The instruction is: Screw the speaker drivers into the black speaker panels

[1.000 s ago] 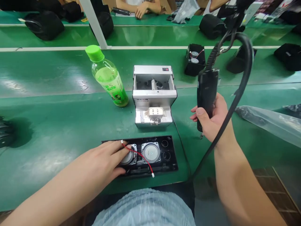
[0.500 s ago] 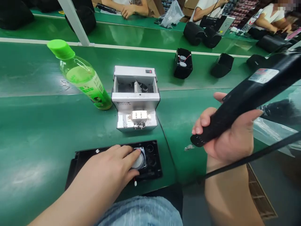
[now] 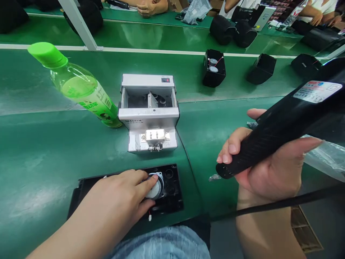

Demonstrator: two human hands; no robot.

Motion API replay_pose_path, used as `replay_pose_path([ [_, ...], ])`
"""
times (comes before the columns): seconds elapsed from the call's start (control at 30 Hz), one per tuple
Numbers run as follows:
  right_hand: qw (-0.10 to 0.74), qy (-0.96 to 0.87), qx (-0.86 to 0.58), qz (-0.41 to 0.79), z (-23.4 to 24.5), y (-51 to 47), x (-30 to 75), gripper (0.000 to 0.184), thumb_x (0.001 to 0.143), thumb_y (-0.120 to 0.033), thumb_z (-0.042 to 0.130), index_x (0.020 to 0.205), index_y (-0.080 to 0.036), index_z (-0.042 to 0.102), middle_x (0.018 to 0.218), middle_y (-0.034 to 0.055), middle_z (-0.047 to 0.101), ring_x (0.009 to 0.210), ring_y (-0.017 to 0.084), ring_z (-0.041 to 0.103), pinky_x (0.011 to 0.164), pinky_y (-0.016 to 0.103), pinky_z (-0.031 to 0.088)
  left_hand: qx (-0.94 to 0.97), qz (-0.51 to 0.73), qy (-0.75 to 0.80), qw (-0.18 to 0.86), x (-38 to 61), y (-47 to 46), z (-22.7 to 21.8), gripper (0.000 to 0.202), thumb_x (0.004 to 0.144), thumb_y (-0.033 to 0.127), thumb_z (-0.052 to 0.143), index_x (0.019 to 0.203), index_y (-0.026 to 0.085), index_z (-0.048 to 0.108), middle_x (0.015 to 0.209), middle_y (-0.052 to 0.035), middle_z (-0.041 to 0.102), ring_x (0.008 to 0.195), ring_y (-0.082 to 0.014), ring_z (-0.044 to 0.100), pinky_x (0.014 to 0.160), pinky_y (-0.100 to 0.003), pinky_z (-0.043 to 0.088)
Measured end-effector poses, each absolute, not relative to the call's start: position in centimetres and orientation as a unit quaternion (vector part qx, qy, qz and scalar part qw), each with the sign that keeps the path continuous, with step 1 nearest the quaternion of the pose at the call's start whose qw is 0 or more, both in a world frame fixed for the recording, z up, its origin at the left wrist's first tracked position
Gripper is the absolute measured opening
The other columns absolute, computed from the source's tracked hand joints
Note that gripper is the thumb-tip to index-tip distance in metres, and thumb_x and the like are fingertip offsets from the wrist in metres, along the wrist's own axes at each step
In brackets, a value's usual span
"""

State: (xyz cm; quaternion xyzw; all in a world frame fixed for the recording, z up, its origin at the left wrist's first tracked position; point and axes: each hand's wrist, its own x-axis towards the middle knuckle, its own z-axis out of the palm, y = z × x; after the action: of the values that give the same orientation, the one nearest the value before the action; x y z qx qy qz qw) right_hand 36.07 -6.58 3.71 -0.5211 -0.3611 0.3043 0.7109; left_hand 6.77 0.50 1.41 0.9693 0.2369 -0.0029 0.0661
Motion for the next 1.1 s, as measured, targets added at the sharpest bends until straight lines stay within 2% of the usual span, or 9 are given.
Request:
replay_pose_path([
  [0.17, 0.711, -0.362, -0.518, 0.308, 4.3, -6.1, 35.0, 0.07, 0.091, -0.088, 0.062, 0.123, -0.026, 0.064, 0.065, -0.0054, 0.067, 0.044, 0.018, 0.06, 0.038, 0.032, 0.052, 0.968, -0.012, 0.238, 0.078, 6.9, 0.6, 1.2, 0.034, 0.09, 0.025, 0.081, 0.123, 0.025, 0.086, 0.115, -0.0066, 0.086, 0.089, -0.0314, 0.085, 0.066, -0.044, 0.07],
  [0.37, 0.722, -0.365, -0.489, 0.326, 4.2, -5.7, 33.9, 0.065, 0.094, -0.085, 0.061, 0.125, -0.028, 0.068, 0.068, -0.0042, 0.069, 0.046, 0.017, 0.061, 0.039, 0.03, 0.049, 0.962, -0.011, 0.257, 0.092, 6.4, 0.2, 0.7, 0.032, 0.097, 0.025, 0.071, 0.126, 0.028, 0.085, 0.117, -0.0071, 0.085, 0.091, -0.0304, 0.084, 0.067, -0.039, 0.065],
  [0.5, 0.711, -0.381, -0.486, 0.336, 4.5, -5.5, 33.2, 0.063, 0.094, -0.084, 0.061, 0.127, -0.031, 0.07, 0.069, -0.0041, 0.069, 0.047, 0.018, 0.062, 0.041, 0.032, 0.05, 0.956, -0.022, 0.267, 0.122, 6.6, 0.1, 0.7, 0.035, 0.093, 0.023, 0.079, 0.128, 0.028, 0.083, 0.113, -0.0064, 0.083, 0.09, -0.0305, 0.082, 0.069, -0.039, 0.063],
  [0.63, 0.713, -0.4, -0.483, 0.313, 6.9, -4.7, 31.9, 0.066, 0.094, -0.088, 0.056, 0.129, -0.033, 0.069, 0.063, -0.006, 0.064, 0.045, 0.018, 0.06, 0.041, 0.033, 0.05, 0.948, -0.05, 0.281, 0.142, 7.1, 0.0, 0.8, 0.037, 0.091, 0.019, 0.083, 0.127, 0.028, 0.083, 0.104, -0.0055, 0.08, 0.088, -0.0317, 0.081, 0.07, -0.041, 0.062],
  [0.83, 0.729, -0.422, -0.443, 0.307, 10.7, -1.2, 28.4, 0.064, 0.087, -0.093, 0.061, 0.108, -0.032, 0.064, 0.054, -0.0075, 0.06, 0.038, 0.019, 0.056, 0.036, 0.034, 0.048, 0.94, -0.092, 0.288, 0.156, 7.5, -0.4, 1.3, 0.042, 0.097, 0.024, 0.082, 0.139, 0.025, 0.077, 0.116, -0.009, 0.081, 0.102, -0.0329, 0.08, 0.088, -0.05, 0.067],
  [0.97, 0.732, -0.528, -0.342, 0.263, 9.1, 1.8, 26.7, 0.063, 0.09, -0.09, 0.059, 0.109, -0.03, 0.063, 0.06, -0.0061, 0.064, 0.04, 0.018, 0.058, 0.037, 0.034, 0.052, 0.932, -0.077, 0.303, 0.184, 7.3, -0.7, 1.6, 0.047, 0.099, 0.031, 0.082, 0.144, 0.022, 0.075, 0.116, -0.0097, 0.081, 0.104, -0.0331, 0.08, 0.09, -0.052, 0.068],
  [1.1, 0.709, -0.595, -0.283, 0.251, 6.6, 3.7, 25.6, 0.063, 0.091, -0.089, 0.059, 0.106, -0.028, 0.065, 0.058, -0.0055, 0.066, 0.037, 0.018, 0.056, 0.033, 0.033, 0.051, 0.933, -0.021, 0.307, 0.186, 6.4, -1.4, 0.8, 0.039, 0.103, 0.034, 0.078, 0.14, 0.021, 0.076, 0.121, -0.0117, 0.08, 0.108, -0.0332, 0.078, 0.087, -0.049, 0.068],
])
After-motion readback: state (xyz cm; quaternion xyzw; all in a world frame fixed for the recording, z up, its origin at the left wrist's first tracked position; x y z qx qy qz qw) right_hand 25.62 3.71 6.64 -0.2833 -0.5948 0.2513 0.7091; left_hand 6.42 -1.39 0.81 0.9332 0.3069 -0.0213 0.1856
